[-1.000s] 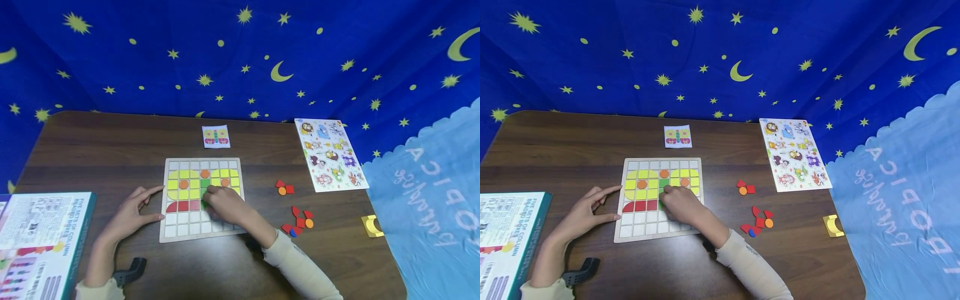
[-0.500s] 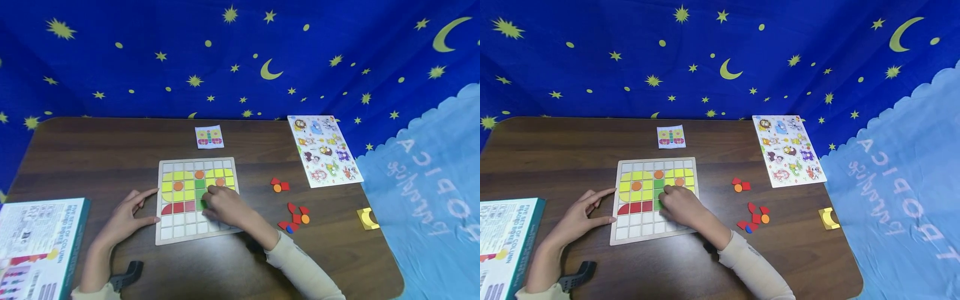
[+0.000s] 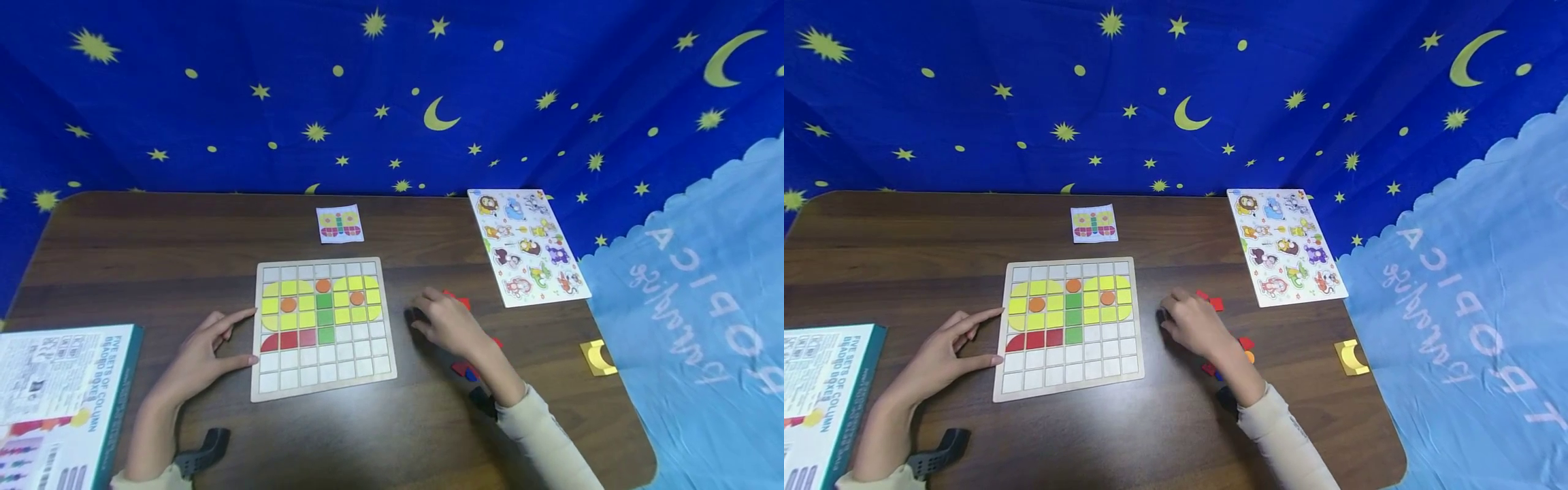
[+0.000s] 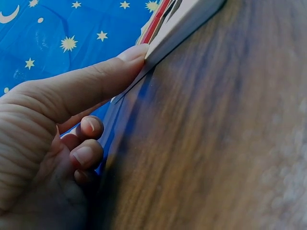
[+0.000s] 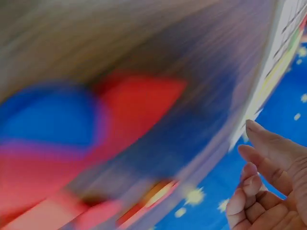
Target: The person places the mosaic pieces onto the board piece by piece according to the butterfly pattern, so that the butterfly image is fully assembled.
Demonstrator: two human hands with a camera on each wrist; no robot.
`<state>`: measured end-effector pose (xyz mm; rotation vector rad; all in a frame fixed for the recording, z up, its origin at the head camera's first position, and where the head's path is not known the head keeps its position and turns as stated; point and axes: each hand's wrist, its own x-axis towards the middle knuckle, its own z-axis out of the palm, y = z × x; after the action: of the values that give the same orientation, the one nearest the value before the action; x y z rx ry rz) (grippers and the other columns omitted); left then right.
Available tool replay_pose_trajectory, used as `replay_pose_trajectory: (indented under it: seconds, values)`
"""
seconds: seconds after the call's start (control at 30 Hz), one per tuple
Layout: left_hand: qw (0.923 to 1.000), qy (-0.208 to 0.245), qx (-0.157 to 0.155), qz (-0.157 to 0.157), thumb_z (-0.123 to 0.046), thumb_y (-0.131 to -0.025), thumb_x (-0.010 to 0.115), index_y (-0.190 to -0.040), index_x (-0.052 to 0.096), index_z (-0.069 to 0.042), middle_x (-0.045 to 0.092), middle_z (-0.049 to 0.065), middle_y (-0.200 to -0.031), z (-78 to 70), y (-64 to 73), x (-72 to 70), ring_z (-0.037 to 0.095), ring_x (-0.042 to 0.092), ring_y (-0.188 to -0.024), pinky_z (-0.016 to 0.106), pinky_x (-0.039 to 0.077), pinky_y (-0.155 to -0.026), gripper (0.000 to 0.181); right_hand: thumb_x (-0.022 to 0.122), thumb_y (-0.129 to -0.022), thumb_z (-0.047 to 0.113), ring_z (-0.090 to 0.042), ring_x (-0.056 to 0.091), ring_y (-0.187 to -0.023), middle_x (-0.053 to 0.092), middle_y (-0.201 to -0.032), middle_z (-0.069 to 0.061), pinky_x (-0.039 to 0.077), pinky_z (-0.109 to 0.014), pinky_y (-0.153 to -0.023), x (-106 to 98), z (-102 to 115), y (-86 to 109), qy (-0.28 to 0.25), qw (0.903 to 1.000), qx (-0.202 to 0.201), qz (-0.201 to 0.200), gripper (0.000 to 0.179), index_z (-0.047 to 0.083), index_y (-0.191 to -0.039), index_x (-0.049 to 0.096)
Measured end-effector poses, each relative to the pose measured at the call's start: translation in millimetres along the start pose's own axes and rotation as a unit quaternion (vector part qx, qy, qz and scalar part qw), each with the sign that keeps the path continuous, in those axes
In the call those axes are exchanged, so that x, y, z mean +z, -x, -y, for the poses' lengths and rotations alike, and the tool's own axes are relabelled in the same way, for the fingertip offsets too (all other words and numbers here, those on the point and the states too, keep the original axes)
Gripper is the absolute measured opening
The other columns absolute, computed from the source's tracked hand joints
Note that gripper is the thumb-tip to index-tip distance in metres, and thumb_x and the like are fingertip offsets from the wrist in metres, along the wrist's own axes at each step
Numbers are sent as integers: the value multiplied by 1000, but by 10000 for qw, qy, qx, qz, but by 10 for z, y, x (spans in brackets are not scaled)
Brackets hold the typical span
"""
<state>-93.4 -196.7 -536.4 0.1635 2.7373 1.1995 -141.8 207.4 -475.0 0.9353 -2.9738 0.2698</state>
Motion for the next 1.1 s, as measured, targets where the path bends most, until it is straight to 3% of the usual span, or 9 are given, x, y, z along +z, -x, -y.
replay_pose_trajectory:
  seconds: [0.23, 0.4, 0.7, 0.9, 1.1]
  values:
    - [10000, 34, -7, 36, -34, -76, 86, -145, 51, -14, 38, 3, -93, -11, -2, -9, 15, 35, -81, 28, 28, -67, 80, 84, -77, 10, -14, 53, -69, 60, -87, -7, 49, -33, -63, -45, -476, 300, -38, 9974, 672, -250, 31, -2, -102, 71]
    - [10000, 15, -59, 75, -35, -76, 86, -146, 50, -14, 38, 4, -94, -14, -2, -15, 16, 36, -82, 28, 29, -68, 81, 83, -79, 9, -18, 58, -73, 61, -89, -9, 52, -36, -67, -50, -649, 402, -23, 9948, 1000, -179, 31, -3, -105, 71]
    - [9999, 26, -79, 68, -34, -76, 86, -145, 51, -14, 38, 4, -93, -2, 4, -6, 16, 36, -82, 28, 30, -68, 80, 81, -80, 8, -18, 54, -68, 58, -87, -10, 49, -36, -64, -37, -783, 458, 116, 9931, 1163, 51, 33, -5, -108, 72]
    - [9999, 61, -88, 66, -36, -76, 86, -145, 51, -15, 38, 3, -93, -13, 9, -8, 16, 35, -80, 28, 29, -68, 80, 80, -81, 9, -22, 62, -75, 61, -92, -12, 52, -38, -68, -43, -817, 496, 63, 9934, 1135, 167, 29, -5, -105, 72]
    - [9998, 94, -128, 87, -36, -77, 85, -146, 50, -15, 37, 3, -94, -23, 6, -14, 16, 35, -79, 28, 29, -68, 81, 81, -80, 13, -19, 60, -72, 62, -93, -12, 52, -36, -66, -73, -850, 504, 6, 9918, 1214, 393, 30, -6, -102, 72]
